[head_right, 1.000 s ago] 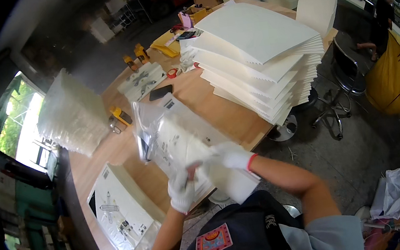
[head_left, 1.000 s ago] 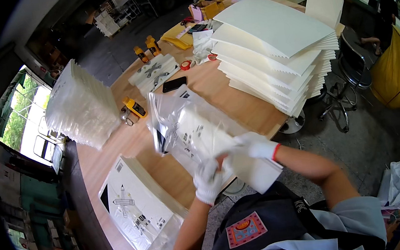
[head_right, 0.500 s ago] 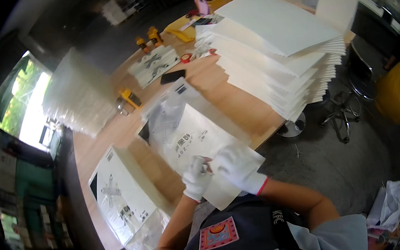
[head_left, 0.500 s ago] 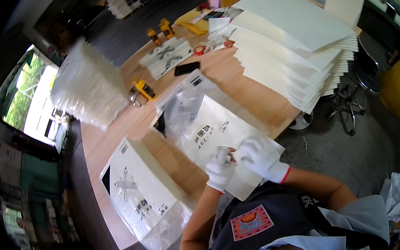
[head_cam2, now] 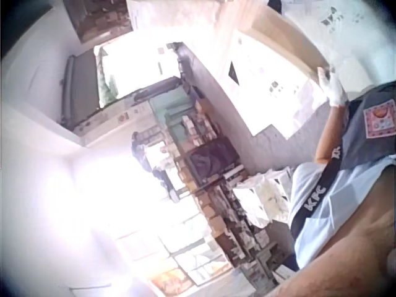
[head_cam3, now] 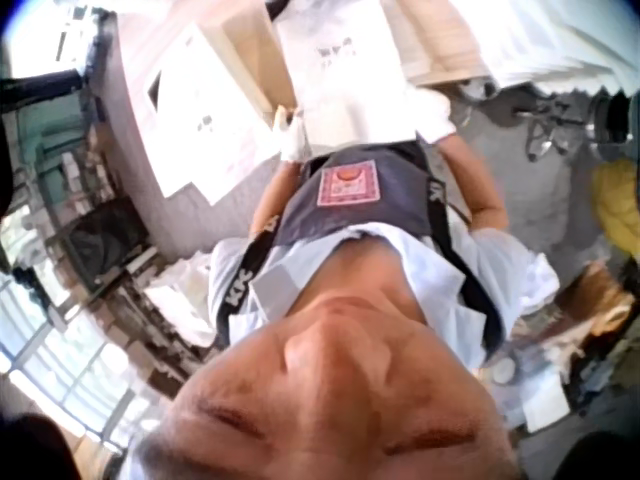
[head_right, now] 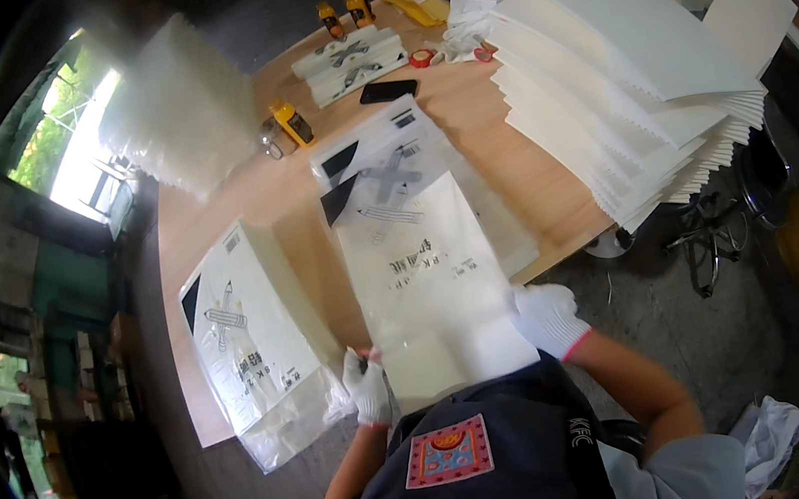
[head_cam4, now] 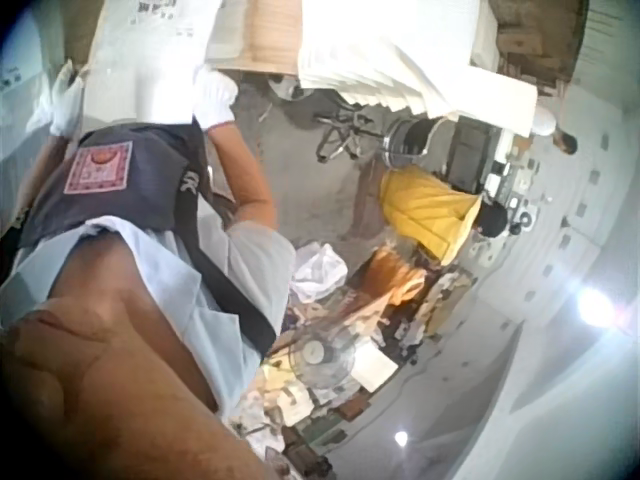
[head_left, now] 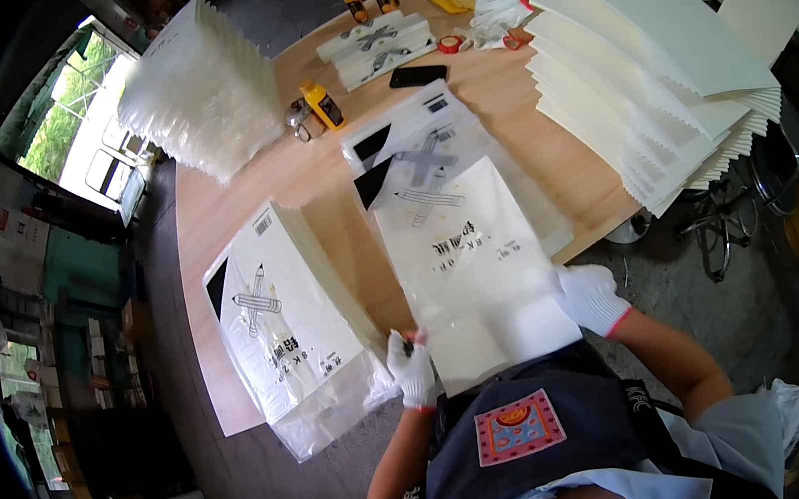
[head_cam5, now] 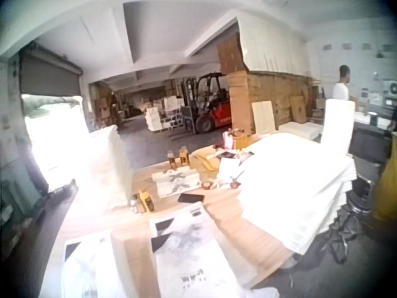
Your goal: The person repeatedly picks up stacks of white paper sheets from a table and places them into clear plastic packaging bags. The person then seals the bags and stacks them on the table. The process is continuous and repetitive throughout the video.
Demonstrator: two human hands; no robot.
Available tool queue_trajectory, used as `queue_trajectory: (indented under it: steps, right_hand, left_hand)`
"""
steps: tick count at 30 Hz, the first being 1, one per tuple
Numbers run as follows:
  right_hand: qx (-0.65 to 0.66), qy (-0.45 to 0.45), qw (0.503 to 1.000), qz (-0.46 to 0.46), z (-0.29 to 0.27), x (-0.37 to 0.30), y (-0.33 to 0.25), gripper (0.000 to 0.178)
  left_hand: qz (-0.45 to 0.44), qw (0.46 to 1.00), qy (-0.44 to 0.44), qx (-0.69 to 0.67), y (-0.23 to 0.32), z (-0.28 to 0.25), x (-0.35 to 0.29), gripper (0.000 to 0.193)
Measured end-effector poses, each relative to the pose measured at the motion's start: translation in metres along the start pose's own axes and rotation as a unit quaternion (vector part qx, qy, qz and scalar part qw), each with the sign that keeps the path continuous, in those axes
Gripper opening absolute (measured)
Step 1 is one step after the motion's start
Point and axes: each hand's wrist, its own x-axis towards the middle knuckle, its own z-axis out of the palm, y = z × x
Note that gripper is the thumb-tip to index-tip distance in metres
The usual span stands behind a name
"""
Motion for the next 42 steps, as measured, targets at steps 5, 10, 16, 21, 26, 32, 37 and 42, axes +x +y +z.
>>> queue_trajectory:
  steps: [5, 10, 16, 21, 26, 32, 37, 42]
  right_hand:
    - [-0.054, -0.208, 0.973, -0.082, -0.048, -0.077, -0.008, 0.018]
    - [0.054, -0.229, 0.937, -0.258, -0.045, -0.072, 0.004, 0.02]
    - [0.031, -0.043, 0.984, -0.168, -0.046, -0.031, 0.016, 0.023]
    - [-0.013, -0.27, 0.948, -0.168, 0.04, -0.08, 0.079, 0.025]
    - [0.58, -0.185, 0.762, 0.222, 0.075, -0.026, 0.082, 0.029]
    - [0.794, -0.291, 0.521, 0.12, 0.073, 0.004, -0.004, 0.045]
    - [0.811, -0.349, 0.468, -0.025, 0.091, 0.07, -0.112, 0.041]
    - [0.664, -0.371, 0.643, -0.086, 0.025, 0.122, -0.228, 0.029]
  left_hand:
    - [-0.065, 0.974, -0.216, -0.035, 0.02, -0.05, -0.086, 0.016]
    - [0.241, 0.85, -0.37, 0.285, 0.052, -0.045, -0.063, 0.02]
    - [0.092, 0.924, -0.209, 0.306, 0.013, -0.029, -0.041, 0.016]
    - [-0.107, 0.954, -0.25, 0.127, -0.06, -0.072, -0.054, 0.02]
    - [-0.22, 0.96, -0.176, -0.014, -0.046, 0.002, -0.025, 0.036]
    - [0.171, 0.973, -0.094, 0.124, 0.105, -0.009, -0.036, 0.013]
    - [0.354, 0.928, 0.084, 0.076, 0.127, -0.107, -0.043, 0.021]
    - [0.215, 0.926, 0.295, -0.096, 0.081, -0.231, -0.005, 0.032]
